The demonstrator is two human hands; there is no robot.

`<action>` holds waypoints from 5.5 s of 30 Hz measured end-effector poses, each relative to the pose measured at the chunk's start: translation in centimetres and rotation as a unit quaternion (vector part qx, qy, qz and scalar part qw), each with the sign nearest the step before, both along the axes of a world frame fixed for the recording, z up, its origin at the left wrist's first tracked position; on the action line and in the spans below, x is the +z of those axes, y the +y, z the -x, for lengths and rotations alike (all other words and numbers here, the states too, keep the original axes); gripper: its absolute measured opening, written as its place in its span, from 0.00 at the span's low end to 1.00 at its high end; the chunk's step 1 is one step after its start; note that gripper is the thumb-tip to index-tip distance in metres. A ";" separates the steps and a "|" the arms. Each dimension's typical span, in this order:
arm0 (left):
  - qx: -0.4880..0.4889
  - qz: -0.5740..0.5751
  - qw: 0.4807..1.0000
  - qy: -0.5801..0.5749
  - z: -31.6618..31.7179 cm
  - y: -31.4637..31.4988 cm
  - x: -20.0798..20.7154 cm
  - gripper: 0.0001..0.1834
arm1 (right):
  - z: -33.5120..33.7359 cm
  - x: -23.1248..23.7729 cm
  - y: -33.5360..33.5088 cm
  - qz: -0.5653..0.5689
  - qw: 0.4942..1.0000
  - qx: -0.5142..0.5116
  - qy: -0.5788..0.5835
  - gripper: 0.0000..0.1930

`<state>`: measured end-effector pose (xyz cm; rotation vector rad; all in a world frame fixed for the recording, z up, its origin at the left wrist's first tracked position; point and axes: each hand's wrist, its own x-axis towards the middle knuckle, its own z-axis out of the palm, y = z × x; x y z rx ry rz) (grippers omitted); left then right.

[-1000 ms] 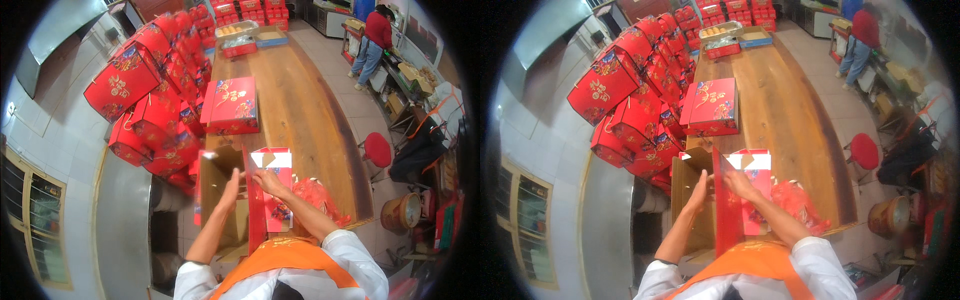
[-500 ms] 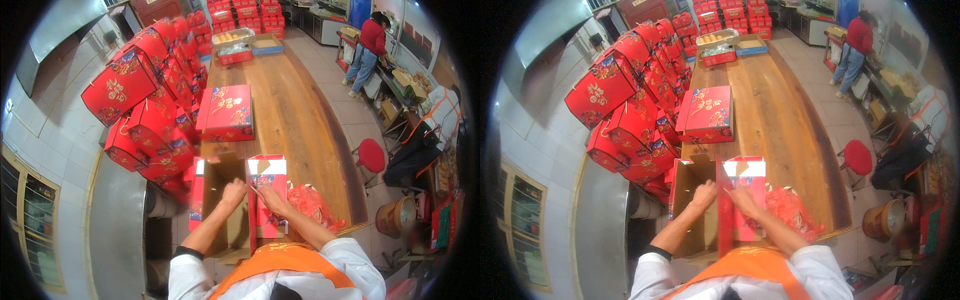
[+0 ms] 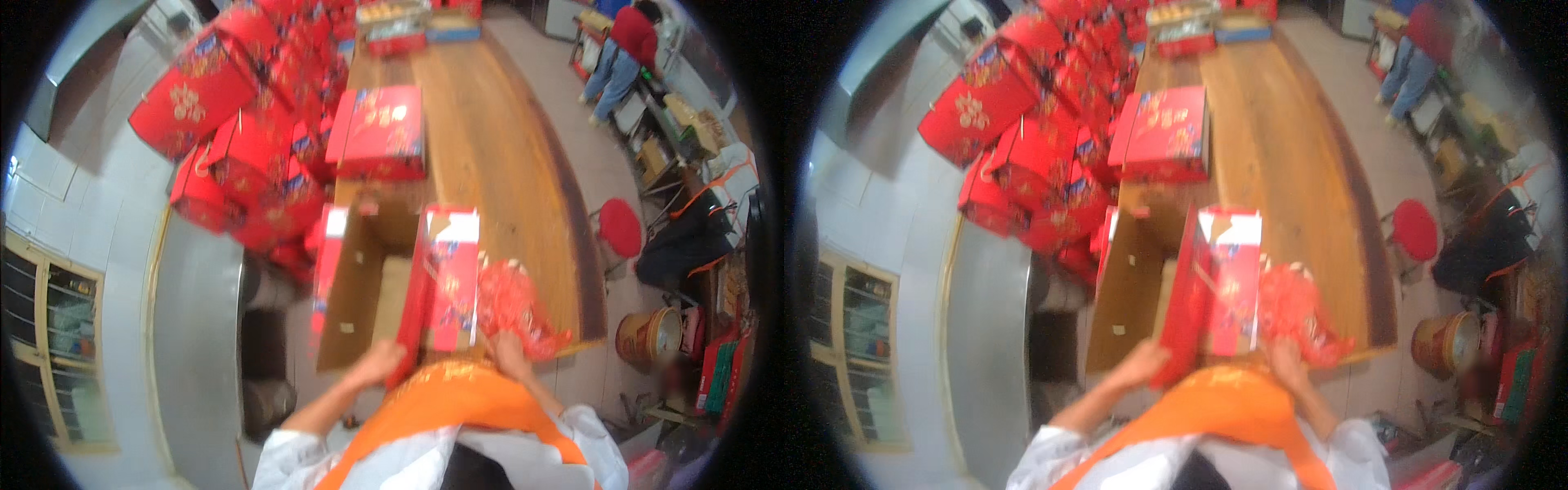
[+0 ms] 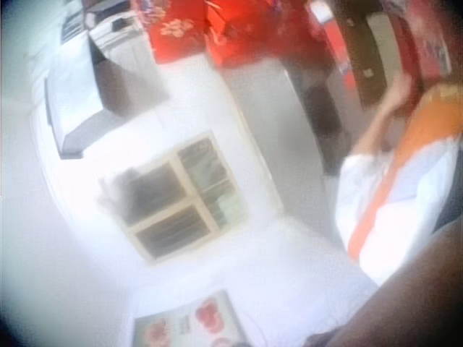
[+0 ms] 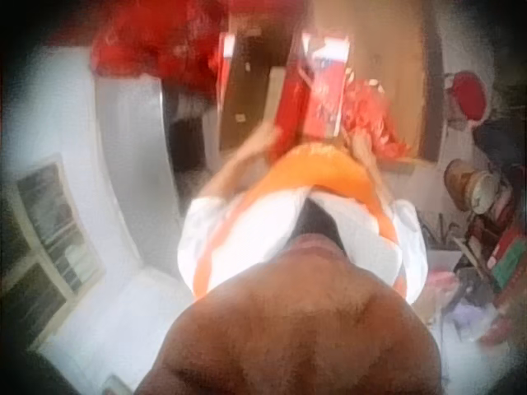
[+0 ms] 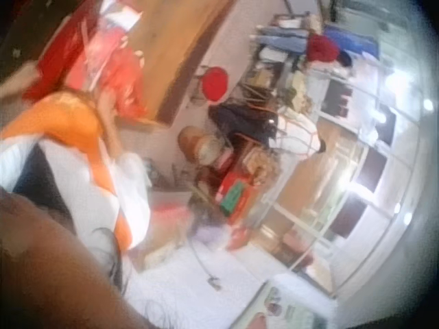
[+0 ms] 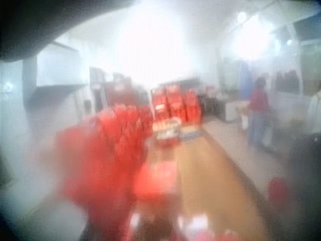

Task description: The person assembles red decorative gift boxes by folding cardboard, inserting white foam inserts, and tying rope handles. The person stacks the completed boxes on a wooden table in a commercial kitchen.

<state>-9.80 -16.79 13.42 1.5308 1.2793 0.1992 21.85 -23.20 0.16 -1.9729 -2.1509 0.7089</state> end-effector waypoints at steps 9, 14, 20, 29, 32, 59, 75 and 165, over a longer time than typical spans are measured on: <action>0.220 0.082 0.953 -0.189 1.3 1.8 9.7 0.19 | 5.2 12.2 6.7 0.163 0.771 -0.113 0.605 0.08; 0.346 0.150 0.875 -0.305 0.5 1.6 10.5 0.18 | 9.9 17.4 9.1 0.097 0.744 -0.088 0.655 0.08; 0.355 0.147 0.856 -0.346 0.0 0.9 10.0 0.18 | 12.6 17.6 9.3 0.078 0.776 -0.043 0.624 0.07; 0.344 0.132 0.871 -0.325 -0.6 0.5 10.4 0.19 | 12.9 17.8 9.5 -0.185 0.896 0.048 0.401 0.05; 0.342 0.130 0.877 -0.313 -0.5 0.6 10.5 0.19 | 13.2 18.0 9.4 -0.208 0.893 0.046 0.397 0.05; 0.053 0.071 0.995 -0.054 -4.7 3.1 2.1 0.19 | 12.0 8.0 8.5 0.121 0.852 -0.124 0.493 0.06; -0.045 -0.260 0.956 0.131 -4.8 2.9 7.5 0.27 | 8.9 6.1 9.3 0.105 0.858 -0.144 0.482 0.25; 0.512 -0.375 0.710 -0.306 13.2 3.6 -0.3 0.12 | 5.4 17.9 21.8 -0.319 0.739 -0.237 0.544 0.46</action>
